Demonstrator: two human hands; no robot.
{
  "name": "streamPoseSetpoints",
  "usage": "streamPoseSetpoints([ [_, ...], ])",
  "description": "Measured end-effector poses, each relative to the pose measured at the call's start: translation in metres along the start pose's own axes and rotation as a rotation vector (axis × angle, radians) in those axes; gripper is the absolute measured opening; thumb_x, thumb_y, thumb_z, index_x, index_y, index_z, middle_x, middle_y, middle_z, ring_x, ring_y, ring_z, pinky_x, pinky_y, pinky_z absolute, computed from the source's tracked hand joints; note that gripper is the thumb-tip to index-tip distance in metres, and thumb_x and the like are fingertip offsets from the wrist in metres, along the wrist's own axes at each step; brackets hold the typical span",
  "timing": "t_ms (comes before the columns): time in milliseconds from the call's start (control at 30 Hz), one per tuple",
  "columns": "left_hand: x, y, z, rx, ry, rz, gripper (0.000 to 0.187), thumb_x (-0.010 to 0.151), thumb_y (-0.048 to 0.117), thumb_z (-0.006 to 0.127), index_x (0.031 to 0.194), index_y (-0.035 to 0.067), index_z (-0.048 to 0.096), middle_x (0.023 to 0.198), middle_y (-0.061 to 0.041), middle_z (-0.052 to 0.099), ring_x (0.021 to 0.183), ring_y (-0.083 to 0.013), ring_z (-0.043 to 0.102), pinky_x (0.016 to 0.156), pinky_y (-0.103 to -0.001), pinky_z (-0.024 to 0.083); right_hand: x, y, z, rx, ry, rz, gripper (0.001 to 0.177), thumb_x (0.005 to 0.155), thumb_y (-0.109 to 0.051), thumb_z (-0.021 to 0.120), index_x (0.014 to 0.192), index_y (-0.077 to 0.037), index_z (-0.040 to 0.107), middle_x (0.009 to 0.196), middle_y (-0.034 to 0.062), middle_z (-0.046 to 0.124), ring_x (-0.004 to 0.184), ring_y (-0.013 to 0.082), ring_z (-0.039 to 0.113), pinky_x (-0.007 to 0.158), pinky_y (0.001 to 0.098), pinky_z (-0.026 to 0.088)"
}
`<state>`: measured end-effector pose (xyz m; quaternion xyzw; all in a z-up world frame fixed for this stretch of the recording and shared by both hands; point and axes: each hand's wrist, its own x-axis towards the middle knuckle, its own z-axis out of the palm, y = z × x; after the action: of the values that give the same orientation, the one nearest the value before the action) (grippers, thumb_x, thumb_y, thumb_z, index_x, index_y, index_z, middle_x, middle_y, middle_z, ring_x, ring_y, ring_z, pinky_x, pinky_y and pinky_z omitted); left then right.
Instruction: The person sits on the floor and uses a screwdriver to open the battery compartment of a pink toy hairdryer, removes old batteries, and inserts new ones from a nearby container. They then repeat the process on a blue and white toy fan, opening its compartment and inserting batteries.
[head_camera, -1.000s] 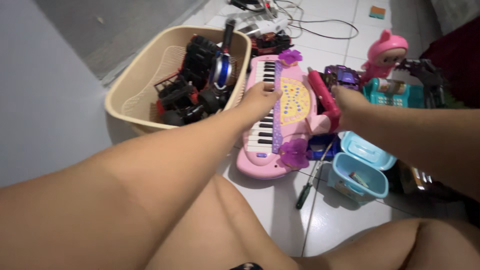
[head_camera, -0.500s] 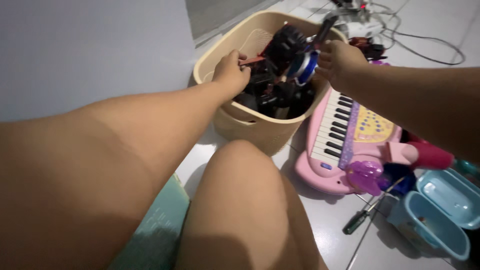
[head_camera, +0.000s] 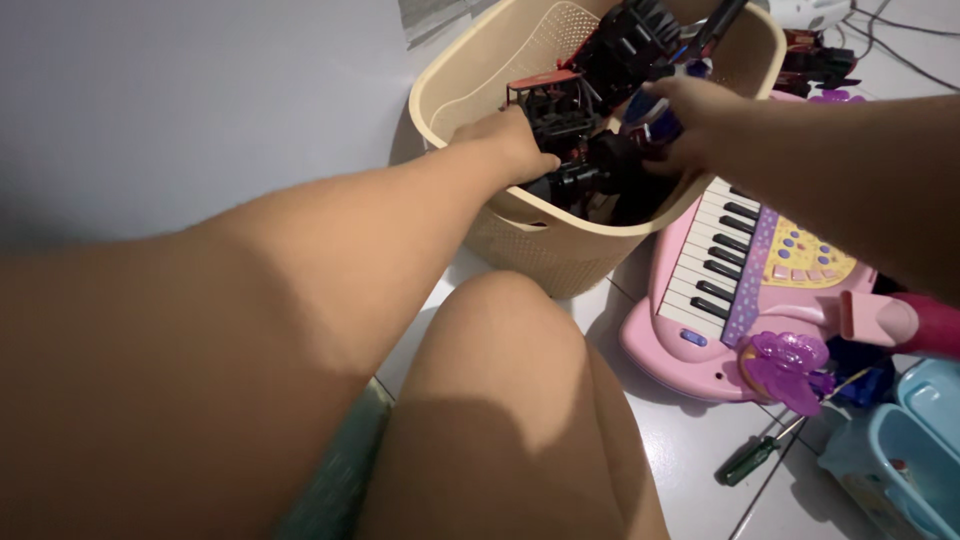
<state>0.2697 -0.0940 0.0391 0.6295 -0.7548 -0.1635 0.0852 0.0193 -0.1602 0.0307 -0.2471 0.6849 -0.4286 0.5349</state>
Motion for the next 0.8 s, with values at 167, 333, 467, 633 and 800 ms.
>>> streamPoseSetpoints([
  [167, 0.006, 0.003, 0.005, -0.021, 0.008, -0.107, 0.077, 0.083, 0.046, 0.076, 0.140, 0.002, 0.050, 0.128, -0.017, 0.068, 0.119, -0.0327, 0.066, 0.103, -0.042, 0.052, 0.003, 0.008, 0.006, -0.069, 0.113, -0.007, 0.064, 0.092, -0.033, 0.073, 0.146, -0.013, 0.045, 0.137, 0.0138, 0.056, 0.125, 0.0293, 0.058, 0.100, 0.0530, 0.056],
  [333, 0.003, 0.016, 0.003, -0.059, 0.063, -0.162, 0.096, 0.082, 0.032, 0.076, 0.152, 0.000, 0.019, 0.123, -0.018, 0.067, 0.114, -0.0326, 0.068, 0.099, -0.042, 0.053, 0.012, 0.013, 0.006, -0.243, -0.150, -0.240, 0.052, 0.091, -0.029, 0.069, 0.136, -0.014, 0.050, 0.123, 0.0029, 0.068, 0.114, 0.0220, 0.069, 0.097, 0.0477, 0.052],
  [467, -0.004, 0.021, 0.002, -0.058, 0.083, -0.122, 0.089, 0.082, 0.028, 0.075, 0.148, 0.004, 0.020, 0.120, -0.018, 0.069, 0.113, -0.0327, 0.069, 0.100, -0.042, 0.053, 0.021, 0.025, 0.011, -0.387, -0.321, -0.318, 0.036, 0.095, -0.035, 0.070, 0.121, -0.015, 0.054, 0.123, 0.0110, 0.067, 0.109, 0.0209, 0.065, 0.096, 0.0435, 0.050],
  [633, -0.007, 0.022, -0.001, -0.065, 0.077, -0.125, 0.088, 0.081, 0.033, 0.076, 0.145, 0.003, 0.023, 0.119, -0.017, 0.070, 0.111, -0.0317, 0.070, 0.099, -0.041, 0.054, 0.026, 0.025, 0.015, -0.272, -0.426, -0.066, 0.032, 0.102, -0.043, 0.062, 0.102, -0.011, 0.059, 0.106, 0.0095, 0.064, 0.094, 0.0230, 0.063, 0.093, 0.0425, 0.053],
  [800, -0.006, 0.017, 0.001, -0.094, 0.123, -0.104, 0.076, 0.080, 0.045, 0.081, 0.134, 0.002, 0.047, 0.123, -0.016, 0.068, 0.117, -0.0307, 0.066, 0.101, -0.041, 0.052, 0.023, 0.026, 0.013, -0.420, -0.247, -0.105, 0.034, 0.102, -0.044, 0.053, 0.106, -0.013, 0.065, 0.098, 0.0074, 0.069, 0.088, 0.0202, 0.062, 0.082, 0.0409, 0.053],
])
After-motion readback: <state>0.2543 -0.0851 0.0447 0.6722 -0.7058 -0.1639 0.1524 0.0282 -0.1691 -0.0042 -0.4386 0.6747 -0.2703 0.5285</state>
